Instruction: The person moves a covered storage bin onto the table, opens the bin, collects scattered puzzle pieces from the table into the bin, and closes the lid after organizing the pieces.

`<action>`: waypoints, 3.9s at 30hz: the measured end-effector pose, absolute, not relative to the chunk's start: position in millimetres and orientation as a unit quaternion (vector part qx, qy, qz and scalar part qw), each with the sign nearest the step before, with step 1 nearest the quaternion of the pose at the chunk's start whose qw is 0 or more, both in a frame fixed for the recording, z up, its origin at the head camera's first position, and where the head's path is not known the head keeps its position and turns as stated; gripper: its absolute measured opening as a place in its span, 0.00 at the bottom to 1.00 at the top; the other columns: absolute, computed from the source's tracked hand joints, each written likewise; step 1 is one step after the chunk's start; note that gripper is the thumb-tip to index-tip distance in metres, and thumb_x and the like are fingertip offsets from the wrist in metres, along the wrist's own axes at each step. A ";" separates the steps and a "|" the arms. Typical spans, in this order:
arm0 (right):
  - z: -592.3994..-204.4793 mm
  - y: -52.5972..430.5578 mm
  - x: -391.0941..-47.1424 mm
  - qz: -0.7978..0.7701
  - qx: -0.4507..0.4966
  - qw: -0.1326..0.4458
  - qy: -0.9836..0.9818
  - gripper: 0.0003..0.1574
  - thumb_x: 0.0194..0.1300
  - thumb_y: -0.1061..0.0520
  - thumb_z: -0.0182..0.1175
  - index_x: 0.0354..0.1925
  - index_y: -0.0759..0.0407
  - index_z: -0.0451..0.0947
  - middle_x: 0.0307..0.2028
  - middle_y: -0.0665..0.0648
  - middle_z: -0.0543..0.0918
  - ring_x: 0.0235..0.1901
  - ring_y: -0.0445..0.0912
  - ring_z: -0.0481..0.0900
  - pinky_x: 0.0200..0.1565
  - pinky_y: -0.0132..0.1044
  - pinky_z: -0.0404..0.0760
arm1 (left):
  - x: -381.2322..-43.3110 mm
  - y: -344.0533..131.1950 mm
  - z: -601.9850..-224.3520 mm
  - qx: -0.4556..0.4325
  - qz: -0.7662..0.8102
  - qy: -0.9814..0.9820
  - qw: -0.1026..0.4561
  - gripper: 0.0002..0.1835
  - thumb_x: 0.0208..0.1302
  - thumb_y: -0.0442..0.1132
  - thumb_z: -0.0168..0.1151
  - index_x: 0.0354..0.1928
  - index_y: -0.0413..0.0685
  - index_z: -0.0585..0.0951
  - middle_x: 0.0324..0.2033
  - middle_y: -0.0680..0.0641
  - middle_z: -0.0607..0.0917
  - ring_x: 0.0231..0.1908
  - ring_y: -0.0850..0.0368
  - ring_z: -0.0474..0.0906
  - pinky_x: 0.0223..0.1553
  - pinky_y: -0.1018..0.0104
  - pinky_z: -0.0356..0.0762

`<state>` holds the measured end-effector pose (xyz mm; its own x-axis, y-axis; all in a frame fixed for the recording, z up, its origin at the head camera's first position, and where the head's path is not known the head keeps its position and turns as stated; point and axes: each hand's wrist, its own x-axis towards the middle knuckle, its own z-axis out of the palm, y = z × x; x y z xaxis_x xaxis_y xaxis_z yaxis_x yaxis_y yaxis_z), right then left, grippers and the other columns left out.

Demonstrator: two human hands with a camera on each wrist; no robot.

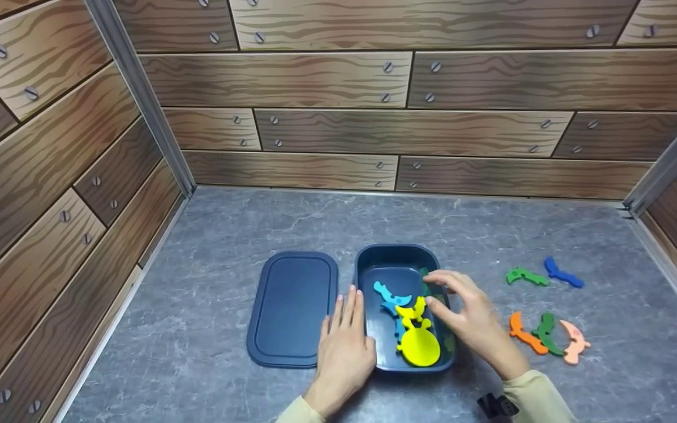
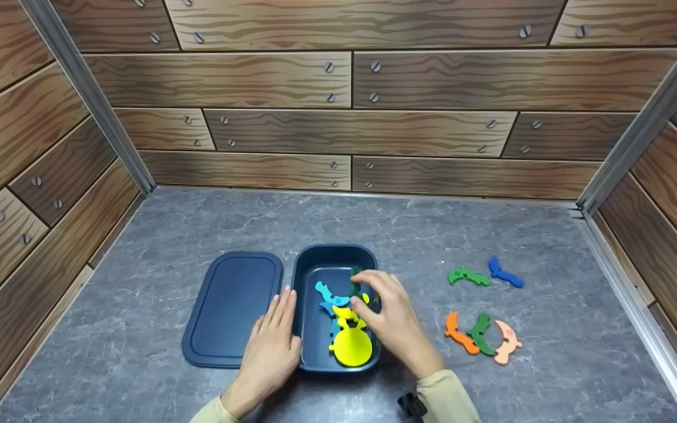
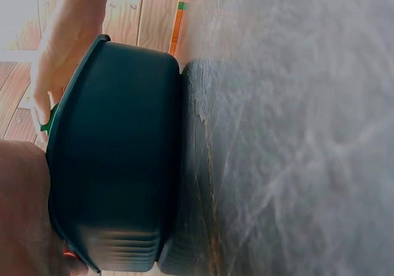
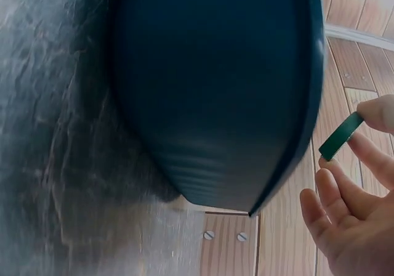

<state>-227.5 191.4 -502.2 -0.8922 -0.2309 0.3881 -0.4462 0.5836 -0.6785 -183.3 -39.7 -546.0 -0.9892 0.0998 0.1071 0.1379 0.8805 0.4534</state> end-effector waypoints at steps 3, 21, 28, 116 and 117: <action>-504.1 187.2 -228.7 0.392 0.215 0.139 -0.883 0.21 0.63 0.55 0.68 0.54 0.43 0.81 0.56 0.45 0.78 0.55 0.43 0.73 0.54 0.50 0.74 | -183.4 -39.7 -546.8 -0.062 -0.235 -0.969 0.039 0.38 0.66 0.42 0.51 0.77 0.49 0.54 0.77 0.52 0.48 0.75 0.49 0.45 0.68 0.39 0.51; -504.9 174.4 -231.9 0.309 0.261 0.089 -0.910 0.26 0.63 0.51 0.68 0.59 0.48 0.79 0.56 0.46 0.77 0.55 0.43 0.71 0.55 0.48 0.74 | -183.1 -40.2 -546.4 -0.061 -0.222 -0.972 0.046 0.37 0.68 0.43 0.51 0.77 0.49 0.54 0.77 0.52 0.49 0.75 0.49 0.45 0.68 0.40 0.52; -510.4 177.8 -230.4 0.304 0.247 0.099 -0.915 0.29 0.61 0.50 0.70 0.60 0.48 0.78 0.59 0.49 0.76 0.56 0.46 0.71 0.54 0.49 0.74 | -182.9 -40.0 -545.9 -0.062 -0.221 -0.972 0.043 0.37 0.67 0.43 0.51 0.77 0.48 0.55 0.77 0.51 0.49 0.75 0.49 0.46 0.68 0.40 0.52; -540.0 312.1 -214.1 0.182 0.082 -0.004 -0.980 0.21 0.56 0.63 0.70 0.49 0.68 0.81 0.51 0.75 0.76 0.50 0.71 0.74 0.46 0.64 0.74 | -180.7 -40.9 -545.9 -0.068 -0.234 -0.968 0.058 0.36 0.66 0.41 0.49 0.77 0.47 0.56 0.77 0.51 0.50 0.74 0.48 0.48 0.66 0.42 0.58; -539.8 312.1 -214.4 0.183 0.084 -0.002 -0.980 0.21 0.55 0.63 0.70 0.48 0.68 0.82 0.50 0.74 0.77 0.49 0.70 0.75 0.45 0.63 0.75 | -180.7 -40.9 -545.9 -0.067 -0.234 -0.968 0.058 0.36 0.66 0.41 0.49 0.77 0.47 0.56 0.77 0.51 0.50 0.74 0.48 0.48 0.66 0.42 0.58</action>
<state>-214.4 312.1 -539.8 -0.9859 -0.1651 0.0277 -0.1640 0.9192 -0.3580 -180.7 -40.9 -545.9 -0.9842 0.1032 0.1436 0.1574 0.8814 0.4453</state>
